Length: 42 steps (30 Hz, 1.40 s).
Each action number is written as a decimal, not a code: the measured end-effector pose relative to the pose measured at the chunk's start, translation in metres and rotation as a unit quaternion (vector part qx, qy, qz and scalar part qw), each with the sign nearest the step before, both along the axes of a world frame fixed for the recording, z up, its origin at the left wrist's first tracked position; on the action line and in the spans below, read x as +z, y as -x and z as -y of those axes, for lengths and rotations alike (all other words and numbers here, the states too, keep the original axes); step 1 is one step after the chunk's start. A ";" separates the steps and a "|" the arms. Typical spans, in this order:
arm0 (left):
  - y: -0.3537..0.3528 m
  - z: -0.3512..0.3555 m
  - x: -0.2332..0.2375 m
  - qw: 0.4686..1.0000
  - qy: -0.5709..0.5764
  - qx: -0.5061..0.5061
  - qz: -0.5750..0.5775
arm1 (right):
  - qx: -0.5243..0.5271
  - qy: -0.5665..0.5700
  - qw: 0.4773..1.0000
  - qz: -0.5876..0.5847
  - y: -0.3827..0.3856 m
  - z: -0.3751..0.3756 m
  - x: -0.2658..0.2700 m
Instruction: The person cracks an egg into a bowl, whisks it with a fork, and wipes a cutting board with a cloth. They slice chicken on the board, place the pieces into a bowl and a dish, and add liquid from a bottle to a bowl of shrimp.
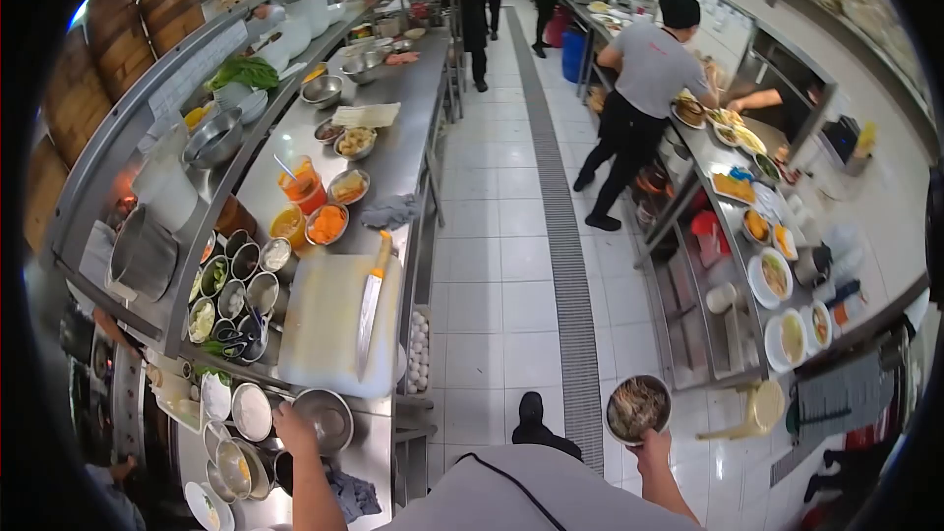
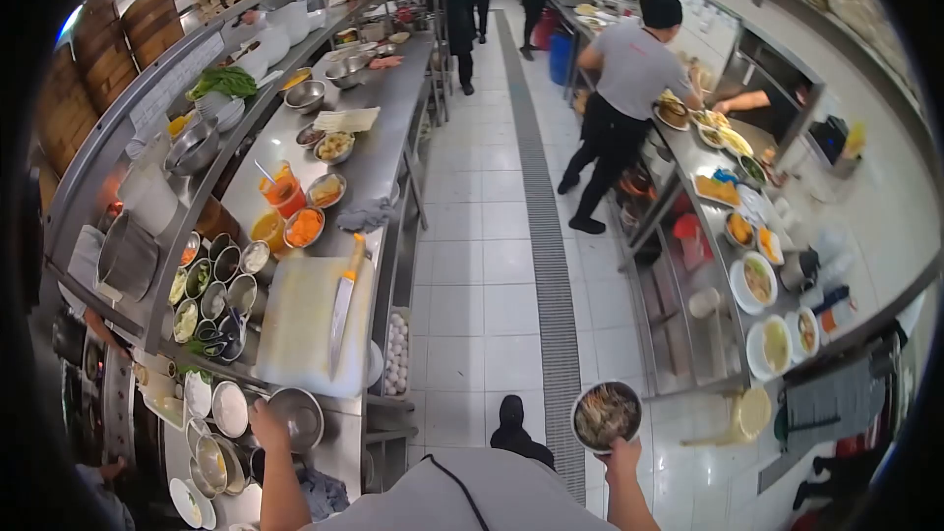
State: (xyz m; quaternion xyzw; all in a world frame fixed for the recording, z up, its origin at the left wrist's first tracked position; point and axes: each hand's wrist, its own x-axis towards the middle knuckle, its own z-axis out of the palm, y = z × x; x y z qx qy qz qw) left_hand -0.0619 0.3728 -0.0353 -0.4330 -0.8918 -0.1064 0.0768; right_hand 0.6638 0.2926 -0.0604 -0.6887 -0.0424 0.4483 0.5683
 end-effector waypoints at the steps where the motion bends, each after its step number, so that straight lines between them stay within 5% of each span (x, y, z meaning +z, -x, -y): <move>1: 0.003 0.000 -0.001 1.000 0.001 0.008 -0.004 | 0.008 0.001 1.000 -0.004 -0.010 -0.014 -0.007; 3: 0.019 0.005 -0.003 0.996 -0.018 -0.023 0.082 | 0.013 0.034 0.999 0.001 -0.036 -0.042 -0.012; 9: 0.019 0.008 0.019 0.993 0.020 0.099 0.056 | 0.163 -0.017 0.986 0.020 -0.079 -0.213 -0.021; 11: 0.023 0.016 0.022 0.996 -0.076 0.046 0.018 | 0.198 -0.013 0.980 0.035 -0.072 -0.281 0.002; 13: -0.025 -0.001 0.072 0.988 -0.094 0.114 -0.035 | 0.229 -0.012 0.972 0.049 -0.060 -0.340 0.012; 15: -0.015 0.015 0.076 0.977 -0.122 0.036 -0.173 | 0.227 -0.030 0.973 0.029 -0.047 -0.393 0.010; 18: -0.040 -0.023 0.095 0.958 -0.228 0.132 -0.111 | 0.215 -0.033 0.976 -0.011 -0.024 -0.447 0.003; 21: -0.033 -0.118 0.045 0.930 -0.337 0.146 -0.004 | 0.210 -0.024 0.977 -0.038 -0.018 -0.492 -0.005; 23: -0.040 -0.215 0.016 0.926 -0.293 0.156 0.181 | 0.179 -0.013 0.982 -0.065 -0.011 -0.514 0.001; 24: -0.082 -0.282 0.034 0.900 -0.334 0.117 0.256 | 0.163 0.005 0.984 -0.067 -0.010 -0.524 0.007; 25: -0.102 -0.348 0.019 0.796 -0.401 0.172 0.421 | 0.161 0.002 0.985 -0.067 -0.014 -0.536 0.007; 29: -0.211 -0.587 0.054 0.675 -0.329 0.065 0.657 | 0.098 -0.014 0.992 -0.074 -0.053 -0.576 -0.010; 31: -0.234 -0.657 0.043 0.637 -0.294 0.042 0.711 | 0.056 -0.007 0.995 -0.085 -0.072 -0.597 -0.021; 35: -0.287 -0.746 0.051 0.646 -0.241 0.033 0.723 | 0.000 0.014 0.998 -0.066 -0.111 -0.654 -0.047; 38: -0.286 -0.775 -0.008 0.623 -0.232 0.051 0.745 | -0.004 0.031 0.998 -0.051 -0.127 -0.718 -0.041; 42: -0.303 -0.794 -0.029 0.673 -0.194 0.134 0.702 | 0.054 0.018 0.997 -0.048 -0.138 -0.849 -0.043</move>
